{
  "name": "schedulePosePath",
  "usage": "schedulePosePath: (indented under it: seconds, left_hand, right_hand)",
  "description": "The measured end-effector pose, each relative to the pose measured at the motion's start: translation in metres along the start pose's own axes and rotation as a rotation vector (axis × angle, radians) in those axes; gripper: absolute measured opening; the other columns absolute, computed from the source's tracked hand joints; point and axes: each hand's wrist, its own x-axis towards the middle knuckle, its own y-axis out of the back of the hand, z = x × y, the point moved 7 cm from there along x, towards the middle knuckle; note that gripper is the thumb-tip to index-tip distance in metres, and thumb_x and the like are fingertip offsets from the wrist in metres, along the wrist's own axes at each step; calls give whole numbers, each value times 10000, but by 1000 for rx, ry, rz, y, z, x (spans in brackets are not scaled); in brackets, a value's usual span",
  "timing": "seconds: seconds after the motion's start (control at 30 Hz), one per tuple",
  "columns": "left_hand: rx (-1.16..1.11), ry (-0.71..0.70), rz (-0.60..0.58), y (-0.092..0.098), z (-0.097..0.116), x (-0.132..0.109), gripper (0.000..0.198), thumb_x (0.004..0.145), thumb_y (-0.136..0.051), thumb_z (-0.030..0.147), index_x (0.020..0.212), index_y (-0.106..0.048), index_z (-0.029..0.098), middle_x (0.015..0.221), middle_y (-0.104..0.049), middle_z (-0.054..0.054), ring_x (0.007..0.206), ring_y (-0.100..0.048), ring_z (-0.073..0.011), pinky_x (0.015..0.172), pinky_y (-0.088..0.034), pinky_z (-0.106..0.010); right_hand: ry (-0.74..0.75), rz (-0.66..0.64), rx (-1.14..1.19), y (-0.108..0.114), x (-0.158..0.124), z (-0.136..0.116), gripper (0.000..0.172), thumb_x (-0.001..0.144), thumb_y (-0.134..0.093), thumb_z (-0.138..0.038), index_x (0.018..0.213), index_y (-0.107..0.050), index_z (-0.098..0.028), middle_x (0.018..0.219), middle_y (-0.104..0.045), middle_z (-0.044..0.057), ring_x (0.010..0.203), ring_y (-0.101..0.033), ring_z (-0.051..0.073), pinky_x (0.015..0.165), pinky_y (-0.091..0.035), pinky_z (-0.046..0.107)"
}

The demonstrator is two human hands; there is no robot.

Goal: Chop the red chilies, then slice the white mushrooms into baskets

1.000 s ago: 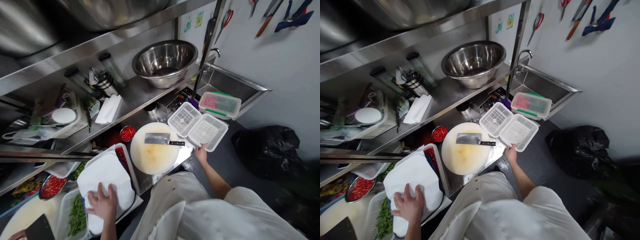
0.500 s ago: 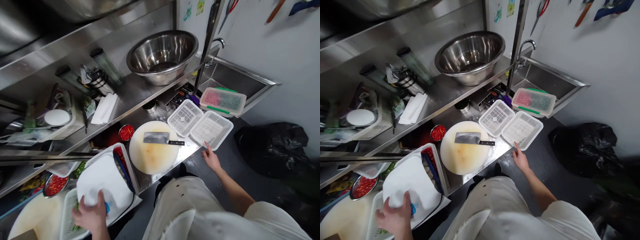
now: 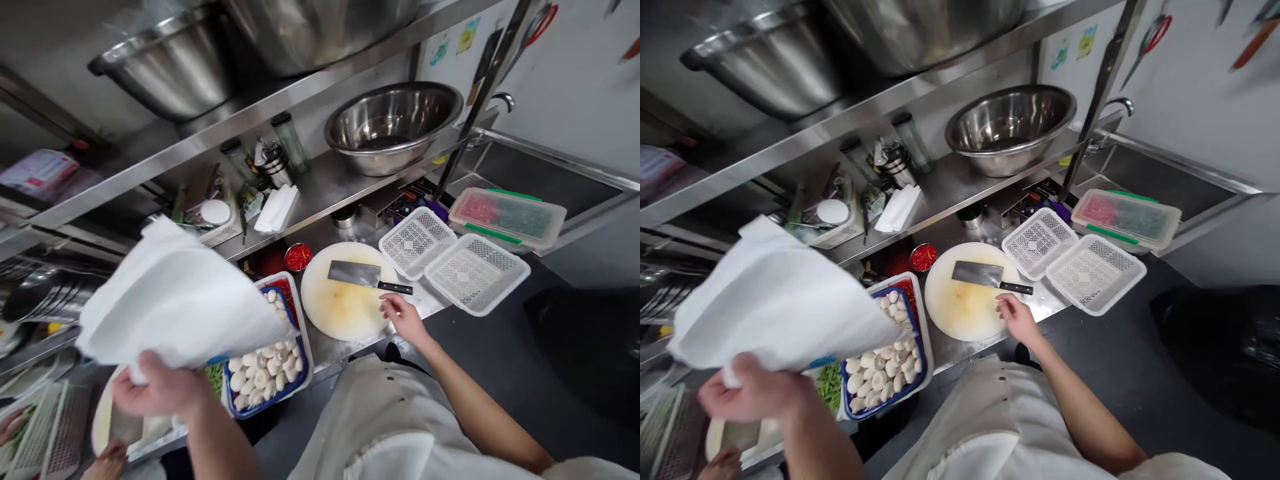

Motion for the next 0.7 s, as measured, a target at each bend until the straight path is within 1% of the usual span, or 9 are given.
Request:
schedulePosePath:
  seconds: [0.03, 0.13, 0.2, 0.27, 0.37, 0.47, 0.53, 0.6, 0.7]
  left_hand:
    - [-86, 3, -22, -11, 8, -19, 351, 850, -509, 467, 1026, -520, 164, 1057, -605, -63, 1018, -599, -249, 986, -543, -454]
    - [-226, 15, -423, -64, 26, -107, 423, 873, -586, 605, 911, -533, 187, 898, -575, -22, 905, -584, -200, 927, -554, -376]
    - [-311, 85, -731, -87, 29, -175, 464, 918, -561, 643, 971, -558, 182, 911, -608, -24, 880, -608, -191, 876, -564, -343]
    - [-385, 156, -1004, -99, 27, -232, 497, 954, -528, 655, 1065, -578, 173, 961, -651, -43, 891, -641, -197, 859, -572, -332]
    - [-404, 15, -1384, -122, 30, -295, 577, 970, -515, 661, 1245, -620, 164, 1197, -706, -109, 1097, -676, -250, 988, -562, -356]
    - [-374, -156, -1635, -155, 33, -345, 670, 959, -501, 667, 1402, -589, 171, 1432, -649, -147, 1329, -621, -292, 1126, -514, -383]
    - [-279, -236, -1830, -176, 31, -378, 713, 912, -513, 692, 1379, -614, 163, 1430, -662, -162, 1338, -633, -316, 1126, -528, -406]
    - [-147, -406, -2065, -186, 31, -412, 717, 870, -522, 713, 1317, -663, 171, 1373, -703, -162, 1284, -678, -335, 1076, -570, -424]
    - [5, -872, -2326, -181, 37, -462, 724, 838, -542, 711, 1325, -689, 196, 1351, -724, -150, 1289, -683, -356, 1061, -580, -459]
  right_hand:
    - [54, -79, 15, -21, -1, -22, 480, 947, -584, -587, 1251, -676, -227, 953, -763, 67, 767, -700, 209, 763, -582, 352]
    - [183, -240, -16, -62, -17, -75, 695, 883, -741, -555, 1485, -578, -249, 1207, -763, 95, 902, -725, 230, 848, -592, 370]
    - [211, -250, -68, -69, -31, -90, 641, 836, -810, -543, 1392, -676, -253, 1284, -758, 89, 1086, -717, 280, 973, -568, 398]
    - [210, -238, -76, -61, -42, -90, 487, 802, -841, -505, 1213, -775, -253, 1240, -783, 44, 1165, -690, 300, 1050, -531, 400]
    - [114, -83, -68, -11, -61, -64, 328, 782, -835, -452, 1023, -813, -230, 1047, -816, -12, 1048, -707, 275, 983, -550, 344]
    - [-76, 311, -9, 69, -103, -17, 346, 852, -759, -477, 1035, -800, -186, 981, -808, 4, 921, -715, 235, 862, -568, 311]
    - [-209, 610, 38, 121, -148, 19, 323, 876, -721, -458, 1006, -791, -170, 954, -800, 28, 886, -710, 226, 834, -569, 322]
    - [-378, 876, 57, 163, -203, 59, 266, 868, -717, -407, 949, -777, -161, 871, -779, 35, 828, -703, 219, 790, -570, 325]
    - [-704, 1176, 66, 200, -304, 113, 208, 860, -713, -354, 805, -720, -153, 646, -670, 19, 634, -654, 195, 658, -549, 314]
